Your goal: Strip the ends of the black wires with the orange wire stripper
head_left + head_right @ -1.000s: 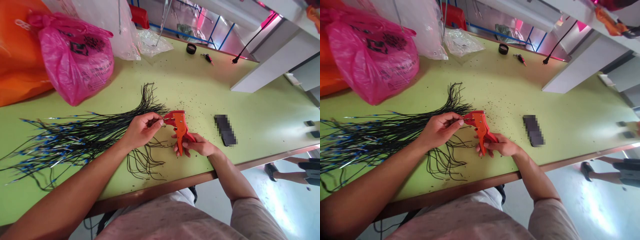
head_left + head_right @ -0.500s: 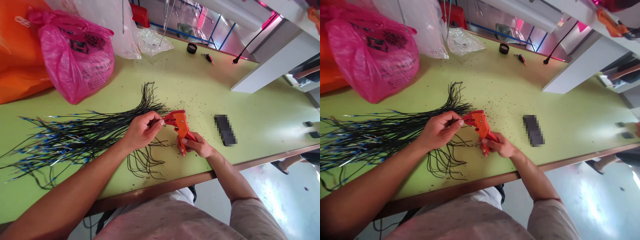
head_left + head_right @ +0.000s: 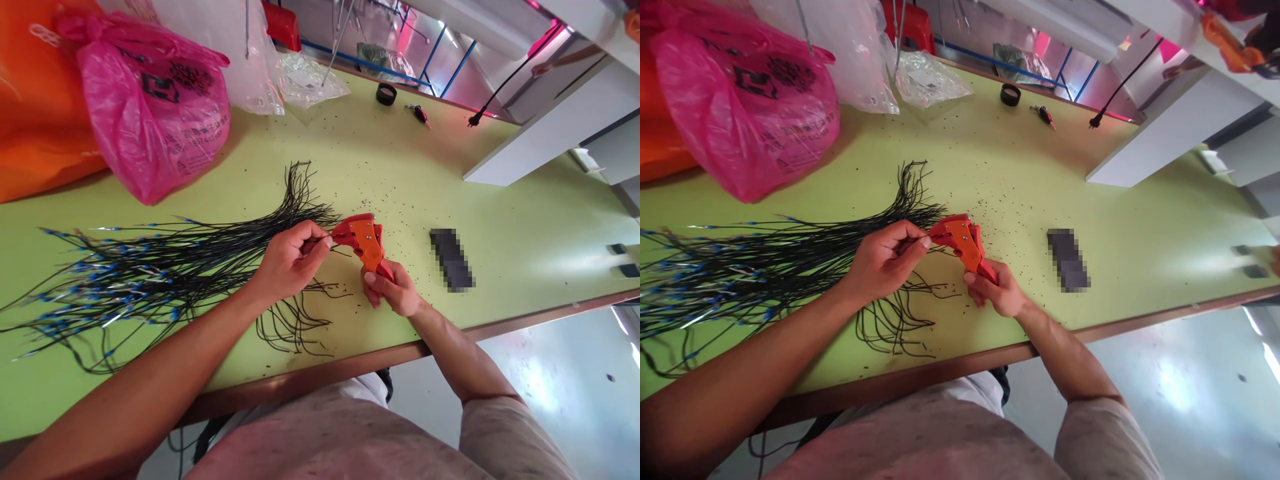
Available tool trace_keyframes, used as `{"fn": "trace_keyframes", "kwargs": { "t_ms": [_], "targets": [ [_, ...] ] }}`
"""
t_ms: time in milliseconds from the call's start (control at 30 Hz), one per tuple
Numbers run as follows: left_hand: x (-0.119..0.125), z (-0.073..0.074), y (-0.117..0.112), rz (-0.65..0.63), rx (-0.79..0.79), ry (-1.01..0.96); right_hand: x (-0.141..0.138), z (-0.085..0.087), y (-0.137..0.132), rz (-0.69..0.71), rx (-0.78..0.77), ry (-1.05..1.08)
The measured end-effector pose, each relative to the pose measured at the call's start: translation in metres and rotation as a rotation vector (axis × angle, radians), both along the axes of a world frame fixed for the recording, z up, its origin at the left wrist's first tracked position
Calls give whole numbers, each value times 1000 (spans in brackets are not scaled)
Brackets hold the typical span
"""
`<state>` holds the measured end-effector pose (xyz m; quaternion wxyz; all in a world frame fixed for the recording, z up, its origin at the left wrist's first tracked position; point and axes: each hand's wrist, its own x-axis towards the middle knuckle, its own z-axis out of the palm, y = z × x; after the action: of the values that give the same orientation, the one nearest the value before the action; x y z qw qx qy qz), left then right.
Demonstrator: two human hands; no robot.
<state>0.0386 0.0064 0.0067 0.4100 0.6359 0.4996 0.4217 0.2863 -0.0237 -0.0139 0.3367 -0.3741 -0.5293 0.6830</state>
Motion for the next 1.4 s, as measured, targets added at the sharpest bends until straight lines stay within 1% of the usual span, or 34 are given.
{"fn": "trace_keyframes", "kwargs": {
  "t_ms": [67,100,167,233,333,400,433,500,567,600,633,667,767,800,833,867,1000,1100,1200,1267,1333,1400],
  "targets": [
    [-1,-1,1,3,1,3,3,-2,5,-6,8,55],
    [-2,-2,2,1,4,15,5,-2,9,-33,2,88],
    [-5,-3,3,-14,17,56,11,-3,15,-119,-22,148],
    [-8,-6,5,-67,62,119,17,-3,21,-209,-42,177],
    [-13,-12,8,-256,228,277,22,-2,24,-276,-48,160],
    [-16,-16,9,-393,325,394,22,-2,24,-277,-41,138],
    [-17,-17,10,-451,343,432,21,-1,23,-267,-34,128],
    [-18,-19,10,-557,309,433,19,-1,21,-240,-18,113],
    [-17,-18,10,-636,229,350,17,-1,20,-215,-8,103],
    [-17,-17,10,-635,190,304,17,-1,19,-207,-6,100],
    [-17,-15,10,-603,160,269,17,-1,19,-203,-6,98],
    [-17,-14,11,-534,143,248,17,-1,19,-204,-8,97],
    [-20,-15,15,-223,155,269,18,-1,19,-205,-14,96],
    [-22,-16,17,-151,171,299,18,-2,20,-205,-13,97],
    [-23,-19,18,-112,189,344,18,-2,20,-201,-9,98],
    [-24,-21,19,-103,207,407,18,-2,20,-198,-6,98],
    [-23,-31,20,-194,264,731,17,-4,20,-202,2,87],
    [-17,-32,17,-228,256,867,15,-5,20,-195,-2,86],
    [-11,-29,15,-241,228,929,15,-6,20,-187,-2,94],
    [-10,-27,16,-227,220,935,15,-6,21,-181,1,92],
    [-10,-26,17,-181,206,903,16,-7,22,-164,6,80],
    [-12,-25,19,-122,170,830,17,-8,22,-139,12,70]
  ]
}}
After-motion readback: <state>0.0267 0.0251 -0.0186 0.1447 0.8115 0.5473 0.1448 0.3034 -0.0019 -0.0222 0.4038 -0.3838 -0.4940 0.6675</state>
